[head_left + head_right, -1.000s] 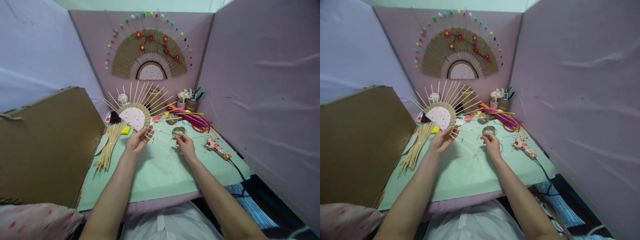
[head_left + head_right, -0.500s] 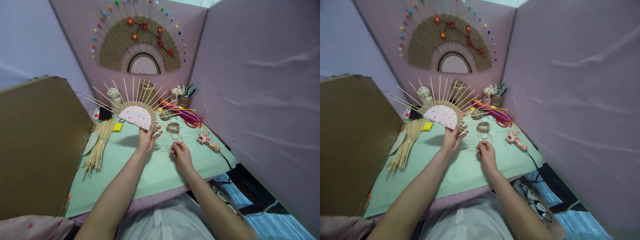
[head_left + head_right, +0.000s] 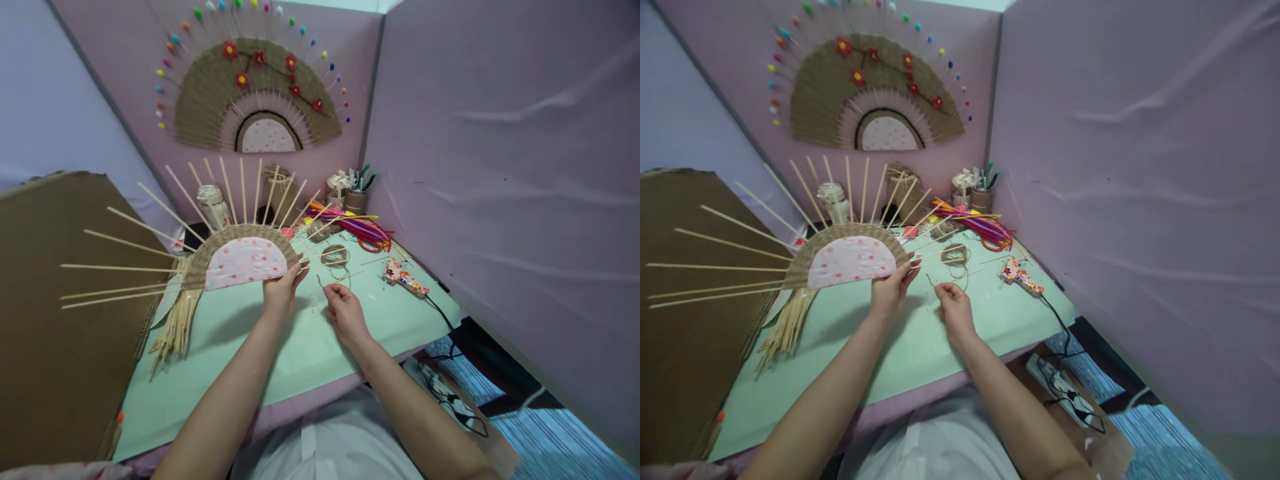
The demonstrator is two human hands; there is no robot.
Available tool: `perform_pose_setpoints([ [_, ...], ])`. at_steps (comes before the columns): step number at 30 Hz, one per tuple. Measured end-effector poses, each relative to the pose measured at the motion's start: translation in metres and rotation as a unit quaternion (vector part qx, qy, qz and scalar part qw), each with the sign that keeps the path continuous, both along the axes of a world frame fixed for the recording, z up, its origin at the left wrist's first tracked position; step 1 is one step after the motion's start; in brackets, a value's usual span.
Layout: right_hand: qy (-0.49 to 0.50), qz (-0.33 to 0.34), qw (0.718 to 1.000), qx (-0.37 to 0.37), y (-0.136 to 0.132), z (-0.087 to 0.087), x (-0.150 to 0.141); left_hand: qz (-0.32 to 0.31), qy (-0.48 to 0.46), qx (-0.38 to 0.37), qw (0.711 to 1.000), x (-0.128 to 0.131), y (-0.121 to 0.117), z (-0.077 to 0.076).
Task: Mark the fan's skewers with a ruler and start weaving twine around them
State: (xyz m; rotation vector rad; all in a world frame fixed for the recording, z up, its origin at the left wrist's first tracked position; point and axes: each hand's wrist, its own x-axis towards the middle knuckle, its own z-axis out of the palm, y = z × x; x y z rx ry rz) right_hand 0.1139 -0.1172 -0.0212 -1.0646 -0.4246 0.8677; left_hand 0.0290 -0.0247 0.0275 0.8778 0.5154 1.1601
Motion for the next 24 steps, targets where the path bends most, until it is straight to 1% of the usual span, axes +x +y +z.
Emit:
perform_pose_setpoints([
  [4,0.002,-0.018,0.999,0.044,0.0,0.009,0.006,0.02,0.014,-0.005,1.0,0.002,-0.002,-0.002],
  [8,0.037,-0.024,0.995,0.087,0.006,0.022,0.013,0.004,0.023,-0.016,1.0,0.003,-0.002,-0.008],
  [11,0.067,-0.034,0.992,0.106,0.014,0.025,0.014,-0.013,0.032,-0.018,0.999,0.003,-0.004,-0.012],
  [15,0.061,-0.067,0.99,0.109,0.023,0.019,0.007,-0.069,0.035,-0.008,0.997,0.008,-0.01,-0.013],
  [17,0.047,-0.077,0.991,0.102,0.023,0.014,0.004,-0.081,0.035,-0.015,0.996,0.01,-0.011,-0.013],
  [20,0.031,-0.092,0.992,0.076,0.019,0.005,0.003,-0.064,0.052,-0.036,0.996,0.01,-0.008,-0.015],
  [22,0.006,-0.095,0.994,0.06,0.014,0.0,0.003,-0.052,0.065,-0.032,0.996,0.007,-0.004,-0.016],
  [24,-0.032,-0.087,0.994,0.053,0.009,-0.003,0.001,-0.053,0.07,-0.023,0.996,0.003,0.0,-0.018],
])
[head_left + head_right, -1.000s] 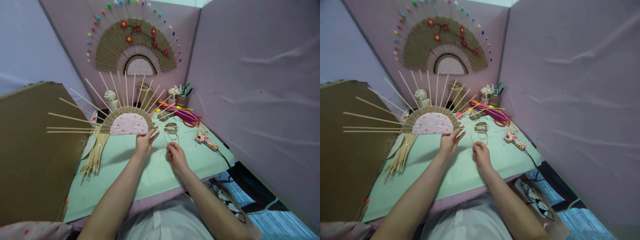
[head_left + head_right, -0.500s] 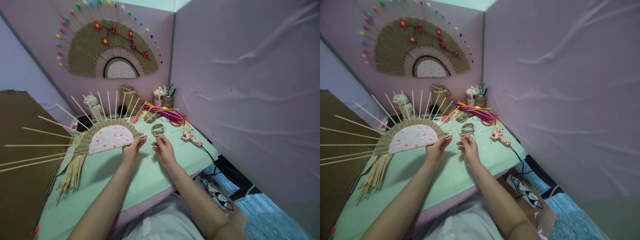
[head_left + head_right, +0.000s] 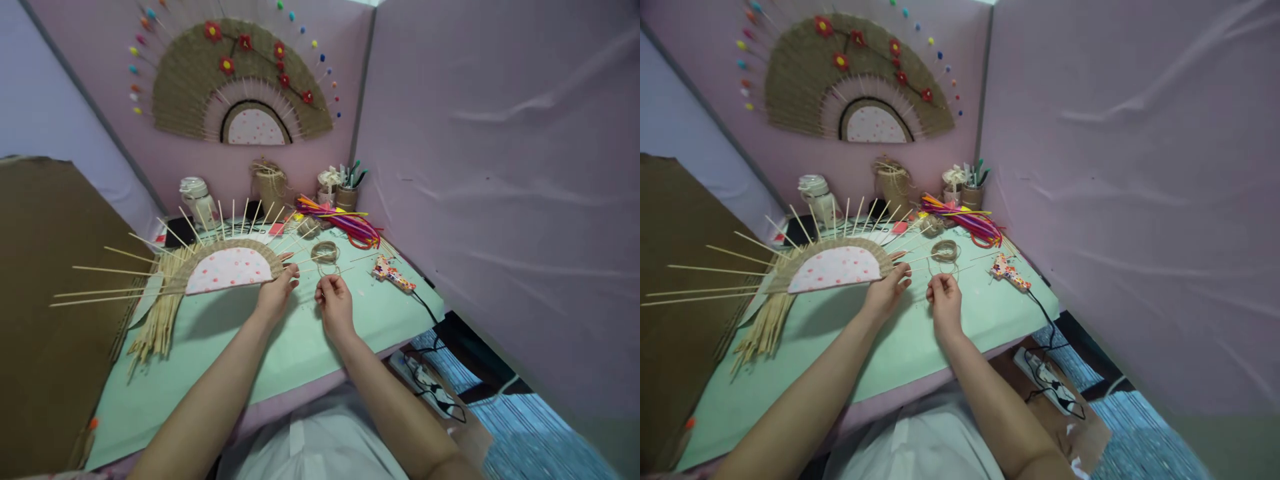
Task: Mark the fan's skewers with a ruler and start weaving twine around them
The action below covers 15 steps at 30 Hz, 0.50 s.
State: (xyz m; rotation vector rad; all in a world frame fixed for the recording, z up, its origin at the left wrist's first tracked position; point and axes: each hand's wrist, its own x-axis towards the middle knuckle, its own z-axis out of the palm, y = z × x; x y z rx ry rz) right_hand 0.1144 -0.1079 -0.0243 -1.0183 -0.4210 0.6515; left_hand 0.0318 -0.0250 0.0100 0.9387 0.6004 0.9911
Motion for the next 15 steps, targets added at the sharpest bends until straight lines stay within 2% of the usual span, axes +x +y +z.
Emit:
perform_pose_setpoints([
  [5,-0.09,0.013,0.996,-0.01,-0.0085,0.0005,-0.0078,-0.032,-0.036,-0.02,0.999,-0.0052,0.0014,-0.0012],
  [15,-0.115,0.02,0.993,-0.022,-0.01,-0.0012,-0.0098,-0.032,-0.051,-0.05,0.997,-0.0056,0.0014,-0.0002],
])
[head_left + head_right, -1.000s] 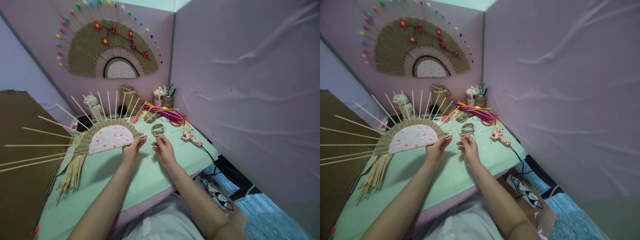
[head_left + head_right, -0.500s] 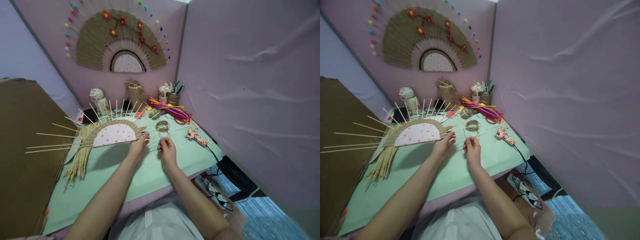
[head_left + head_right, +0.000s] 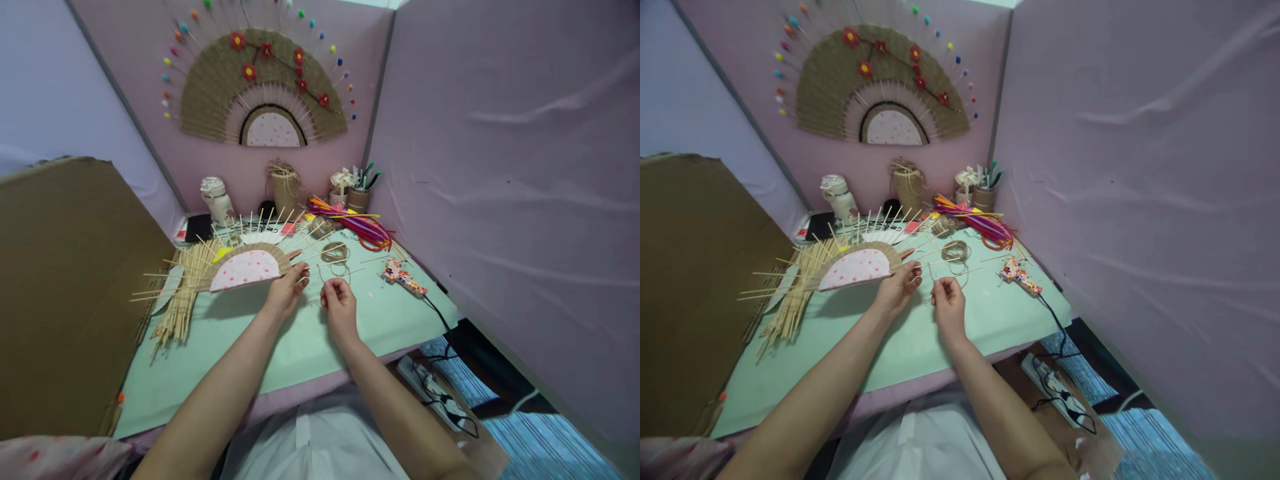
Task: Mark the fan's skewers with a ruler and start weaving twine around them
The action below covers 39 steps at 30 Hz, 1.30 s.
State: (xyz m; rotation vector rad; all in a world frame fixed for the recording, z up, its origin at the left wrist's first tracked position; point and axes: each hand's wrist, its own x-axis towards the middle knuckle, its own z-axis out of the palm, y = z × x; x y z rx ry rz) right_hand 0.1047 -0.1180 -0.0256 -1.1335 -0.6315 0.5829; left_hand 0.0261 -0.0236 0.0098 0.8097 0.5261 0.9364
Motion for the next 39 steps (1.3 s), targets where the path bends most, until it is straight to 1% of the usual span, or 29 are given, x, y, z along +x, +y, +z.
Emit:
perform_pose_setpoints([
  [8,-0.017,-0.005,1.0,-0.007,-0.001,0.001,-0.002,-0.001,-0.006,0.007,1.0,-0.001,-0.001,0.0],
  [21,-0.014,0.0,1.0,-0.002,0.0,-0.002,-0.002,-0.031,-0.022,0.0,0.999,-0.001,-0.001,0.001],
  [23,-0.041,-0.014,0.999,-0.018,-0.001,-0.001,0.0,-0.028,-0.028,0.0,0.999,0.0,-0.001,0.001],
  [25,-0.114,-0.034,0.992,-0.05,-0.005,0.0,0.003,-0.022,-0.037,-0.003,0.999,0.0,0.0,0.001],
  [26,-0.173,-0.04,0.981,-0.078,-0.008,0.001,0.006,-0.019,-0.042,-0.005,0.999,0.0,0.001,0.001],
  [27,-0.242,-0.041,0.963,-0.115,-0.01,0.003,0.008,-0.016,-0.046,-0.007,0.999,0.0,0.001,0.001],
  [28,-0.315,-0.038,0.935,-0.159,-0.013,0.004,0.01,-0.015,-0.048,-0.011,0.999,0.0,0.002,0.001],
  [30,-0.447,-0.024,0.859,-0.248,-0.018,0.006,0.014,-0.012,-0.048,-0.017,0.999,0.0,0.003,0.001],
  [31,-0.494,-0.017,0.823,-0.281,-0.021,0.007,0.015,-0.012,-0.048,-0.017,0.999,0.0,0.003,0.002],
  [32,-0.527,-0.012,0.795,-0.3,-0.023,0.008,0.017,-0.011,-0.047,-0.017,0.999,0.0,0.002,0.003],
  [33,-0.547,-0.009,0.779,-0.308,-0.026,0.009,0.019,-0.01,-0.046,-0.016,0.999,0.0,0.002,0.003],
  [34,-0.555,-0.013,0.773,-0.306,-0.028,0.011,0.022,-0.009,-0.044,-0.017,0.999,0.0,0.002,0.004],
  [36,-0.548,-0.04,0.783,-0.291,-0.034,0.015,0.035,-0.007,-0.038,-0.021,0.999,0.0,0.001,0.005],
  [38,-0.534,-0.08,0.795,-0.277,-0.04,0.019,0.057,-0.007,-0.033,-0.023,0.999,0.0,0.001,0.006],
  [39,-0.529,-0.098,0.796,-0.278,-0.044,0.021,0.072,-0.008,-0.031,-0.022,0.999,0.0,0.001,0.006],
])
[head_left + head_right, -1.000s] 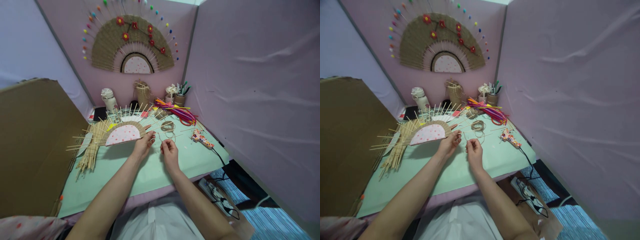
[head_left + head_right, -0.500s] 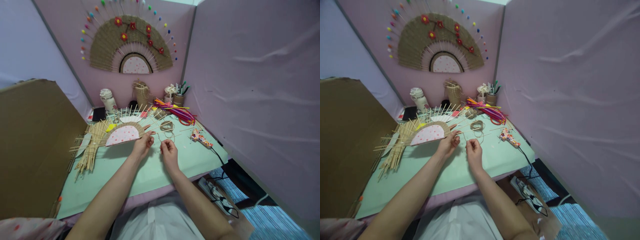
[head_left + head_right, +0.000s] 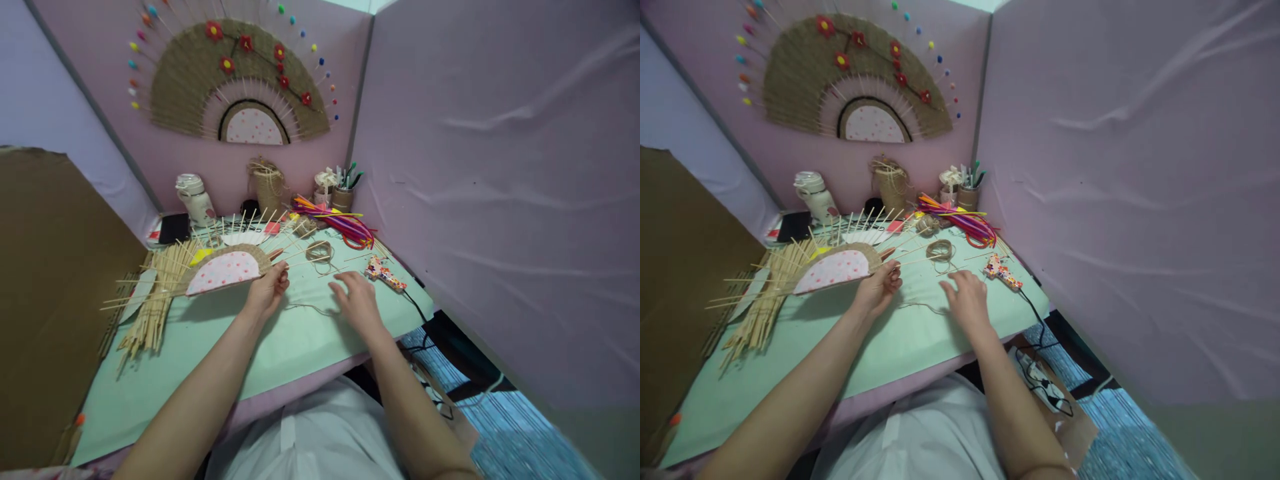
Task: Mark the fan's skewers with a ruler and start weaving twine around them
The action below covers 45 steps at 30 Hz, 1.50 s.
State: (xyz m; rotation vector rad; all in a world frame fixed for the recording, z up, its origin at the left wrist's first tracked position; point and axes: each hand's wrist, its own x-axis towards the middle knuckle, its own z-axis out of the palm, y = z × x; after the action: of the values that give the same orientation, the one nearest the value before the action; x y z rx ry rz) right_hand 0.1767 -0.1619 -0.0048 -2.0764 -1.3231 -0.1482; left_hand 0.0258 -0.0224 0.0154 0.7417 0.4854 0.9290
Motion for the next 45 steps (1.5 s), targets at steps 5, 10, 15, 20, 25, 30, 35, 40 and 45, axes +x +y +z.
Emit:
perform_pose_setpoints([
  [5,-0.017,-0.168,0.981,-0.099,-0.018,0.002,0.079,0.003,0.027,0.005,1.0,0.001,0.001,-0.003],
  [10,0.012,-0.187,0.951,-0.246,-0.02,-0.001,0.117,-0.001,0.028,0.042,0.999,0.0,0.001,-0.002],
  [15,0.056,-0.152,0.953,-0.255,-0.016,-0.003,0.126,0.0,0.044,0.051,0.998,-0.001,0.0,0.0],
  [20,0.044,-0.117,0.977,-0.175,-0.028,-0.007,0.12,0.005,0.05,0.045,0.998,-0.003,0.002,0.0],
  [25,0.16,-0.106,0.978,0.075,-0.057,0.0,0.105,-0.001,0.045,0.05,0.998,-0.005,0.002,0.0],
  [30,0.465,-0.082,0.805,0.36,-0.074,0.027,0.08,-0.005,0.046,0.056,0.997,-0.005,0.003,-0.001],
  [35,0.582,-0.025,0.727,0.364,-0.069,0.037,0.044,-0.004,0.049,0.058,0.997,-0.004,0.0,0.0],
  [40,0.587,0.016,0.766,0.263,-0.053,0.018,0.001,0.007,0.038,0.066,0.997,-0.003,-0.004,0.002],
  [45,0.553,0.052,0.813,0.174,-0.038,0.005,-0.036,0.016,0.039,0.092,0.995,-0.002,-0.006,0.002],
])
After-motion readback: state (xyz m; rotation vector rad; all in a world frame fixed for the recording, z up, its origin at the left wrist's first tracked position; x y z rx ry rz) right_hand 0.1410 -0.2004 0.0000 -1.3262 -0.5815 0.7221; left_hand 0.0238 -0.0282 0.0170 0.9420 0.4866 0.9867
